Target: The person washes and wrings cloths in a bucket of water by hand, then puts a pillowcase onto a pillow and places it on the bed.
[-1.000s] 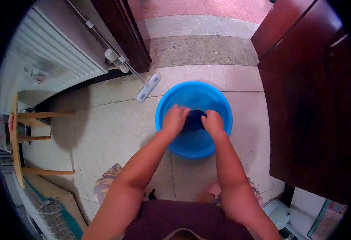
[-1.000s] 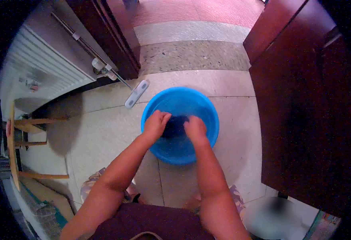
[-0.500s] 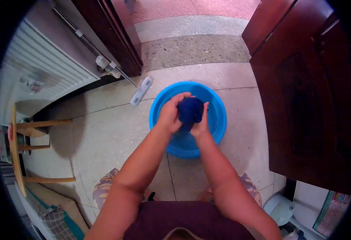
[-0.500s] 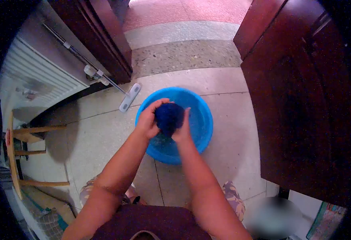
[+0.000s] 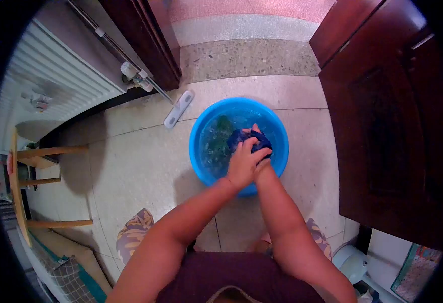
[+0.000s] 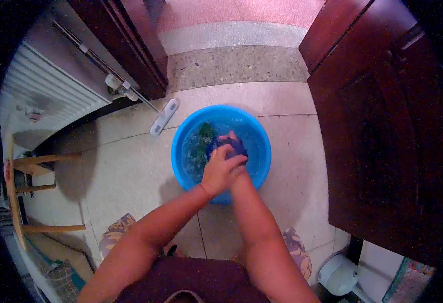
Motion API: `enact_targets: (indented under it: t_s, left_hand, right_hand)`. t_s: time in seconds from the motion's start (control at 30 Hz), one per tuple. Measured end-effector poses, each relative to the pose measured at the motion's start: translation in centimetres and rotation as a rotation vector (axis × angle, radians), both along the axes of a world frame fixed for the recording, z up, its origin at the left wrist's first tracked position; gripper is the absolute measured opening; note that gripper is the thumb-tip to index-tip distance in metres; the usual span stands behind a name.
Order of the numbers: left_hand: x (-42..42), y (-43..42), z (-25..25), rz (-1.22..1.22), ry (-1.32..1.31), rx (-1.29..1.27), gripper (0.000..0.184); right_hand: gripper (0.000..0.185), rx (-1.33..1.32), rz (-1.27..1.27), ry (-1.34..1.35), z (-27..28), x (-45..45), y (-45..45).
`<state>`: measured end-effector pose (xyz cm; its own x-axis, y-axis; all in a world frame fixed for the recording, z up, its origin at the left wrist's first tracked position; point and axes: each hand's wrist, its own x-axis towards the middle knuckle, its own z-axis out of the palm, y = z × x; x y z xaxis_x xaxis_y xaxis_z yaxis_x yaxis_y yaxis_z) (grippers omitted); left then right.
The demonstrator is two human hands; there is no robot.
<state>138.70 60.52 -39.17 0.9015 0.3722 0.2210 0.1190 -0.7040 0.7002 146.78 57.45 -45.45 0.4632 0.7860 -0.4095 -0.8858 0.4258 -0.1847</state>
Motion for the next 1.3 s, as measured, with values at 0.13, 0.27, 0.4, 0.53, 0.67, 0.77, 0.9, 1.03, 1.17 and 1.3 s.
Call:
enact_targets:
  t_s: [0.13, 0.27, 0.4, 0.53, 0.67, 0.77, 0.9, 1.03, 1.17, 1.3]
  left_hand:
    - [1.0, 1.5, -0.6, 0.055, 0.046, -0.055, 0.017]
    - [1.9, 3.5, -2.1, 0.160, 0.149, -0.179, 0.022]
    - [2.0, 7.9, -7.6, 0.294, 0.280, -0.122, 0.026]
    - [-0.5, 11.9, -11.0, 0.404, 0.414, -0.151, 0.030]
    - [-3.1, 9.8, -11.8, 0.214, 0.522, 0.079, 0.038]
    - [-4.7, 7.7, -15.2, 0.008, 0.685, 0.239, 0.054]
    - [-4.9, 7.2, -15.7, -0.027, 0.780, 0.162, 0.057]
    - [-3.3, 10.3, -15.3, 0.117, 0.660, -0.438, 0.051]
    - [-3.8, 12.7, -18.8, 0.295, 0.353, -1.215, 0.046]
    - [-2.7, 11.9, -14.8, 0.311, 0.286, -1.795, 0.053]
  right_hand:
    - [0.043, -0.232, -0.048, -0.010, -1.5, -0.5, 0.8]
    - [0.042, -0.509, -0.026, -0.076, -2.7, -1.6, 1.1]
    - [0.042, -0.654, 0.096, -0.504, -4.1, -1.6, 0.5]
    - [0.055, -1.011, 0.263, -0.974, -6.8, 2.1, -2.1]
    - [0.066, -1.398, 0.400, -1.387, -6.7, 0.7, -2.9]
    - [0.062, -1.457, 0.616, -1.739, -5.6, -2.1, -2.7]
    - [0.051, -1.545, 0.857, -1.982, -6.2, -3.4, -3.4]
    - [0.033, -1.196, 0.790, -1.543, -5.5, 0.7, -1.1]
    - [0.021, -0.750, 0.405, -1.181, 6.8, 1.4, 2.1]
    - [0.016, -0.447, 0.220, -0.829, 14.4, 0.3, 2.4]
